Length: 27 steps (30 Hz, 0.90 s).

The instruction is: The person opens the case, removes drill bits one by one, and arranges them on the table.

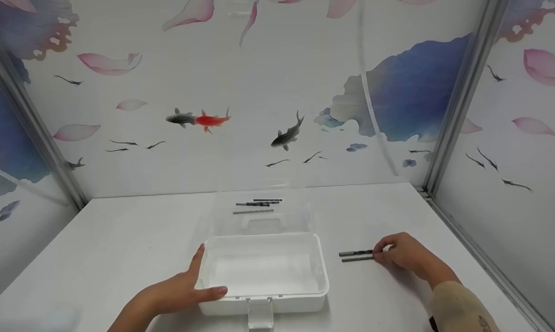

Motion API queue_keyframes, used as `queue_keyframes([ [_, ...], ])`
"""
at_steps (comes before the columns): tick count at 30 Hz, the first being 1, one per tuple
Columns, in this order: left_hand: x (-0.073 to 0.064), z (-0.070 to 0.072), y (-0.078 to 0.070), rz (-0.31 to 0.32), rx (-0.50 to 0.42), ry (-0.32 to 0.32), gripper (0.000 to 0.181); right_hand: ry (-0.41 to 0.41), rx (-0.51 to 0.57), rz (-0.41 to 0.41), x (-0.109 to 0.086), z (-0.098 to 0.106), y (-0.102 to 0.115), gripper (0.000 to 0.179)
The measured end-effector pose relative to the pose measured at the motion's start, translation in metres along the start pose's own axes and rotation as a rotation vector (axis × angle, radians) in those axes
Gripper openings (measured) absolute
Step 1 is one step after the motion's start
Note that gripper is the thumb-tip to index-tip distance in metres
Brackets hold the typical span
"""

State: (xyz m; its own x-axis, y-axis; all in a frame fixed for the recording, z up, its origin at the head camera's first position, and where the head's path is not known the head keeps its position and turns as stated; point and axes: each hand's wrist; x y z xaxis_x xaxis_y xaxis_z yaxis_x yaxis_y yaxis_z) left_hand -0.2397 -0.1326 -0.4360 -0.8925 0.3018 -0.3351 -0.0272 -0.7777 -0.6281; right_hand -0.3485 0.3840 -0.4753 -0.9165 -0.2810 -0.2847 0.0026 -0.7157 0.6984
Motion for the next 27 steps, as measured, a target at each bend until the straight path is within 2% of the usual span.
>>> queue_keyframes([
  [5, 0.0, 0.001, -0.003, -0.002, 0.002, 0.006, 0.133, 0.006, 0.056, 0.007, -0.002, 0.006, 0.0, 0.038],
  [10, 0.001, -0.001, 0.001, -0.003, -0.025, 0.035, 0.134, 0.002, 0.111, 0.048, 0.002, 0.014, 0.02, 0.049],
  [13, 0.0, -0.005, 0.004, -0.004, -0.011, 0.047, 0.134, -0.033, 0.099, 0.087, 0.004, 0.023, 0.047, 0.051],
  [18, 0.001, -0.004, 0.001, -0.012, 0.007, 0.043, 0.134, -0.068, 0.03, 0.152, 0.006, 0.049, 0.107, 0.05],
  [22, 0.002, 0.0, -0.001, -0.016, -0.019, 0.052, 0.134, -0.051, -0.025, 0.189, 0.006, 0.065, 0.153, 0.05],
  [27, 0.003, 0.004, 0.0, -0.024, -0.033, 0.053, 0.135, -0.011, -0.003, 0.216, 0.014, 0.066, 0.199, 0.045],
])
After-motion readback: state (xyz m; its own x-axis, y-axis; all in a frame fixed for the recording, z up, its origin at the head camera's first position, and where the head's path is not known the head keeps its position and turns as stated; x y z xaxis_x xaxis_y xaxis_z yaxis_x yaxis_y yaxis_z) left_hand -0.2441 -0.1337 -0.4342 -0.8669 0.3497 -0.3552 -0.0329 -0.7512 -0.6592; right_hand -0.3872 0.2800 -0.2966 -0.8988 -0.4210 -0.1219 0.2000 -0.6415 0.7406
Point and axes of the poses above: each hand's wrist, its own x-axis towards the middle knuckle, its own z-axis out of the back of the hand, y = z × x, and after that the axes turned 7 degrees about y, right-handed
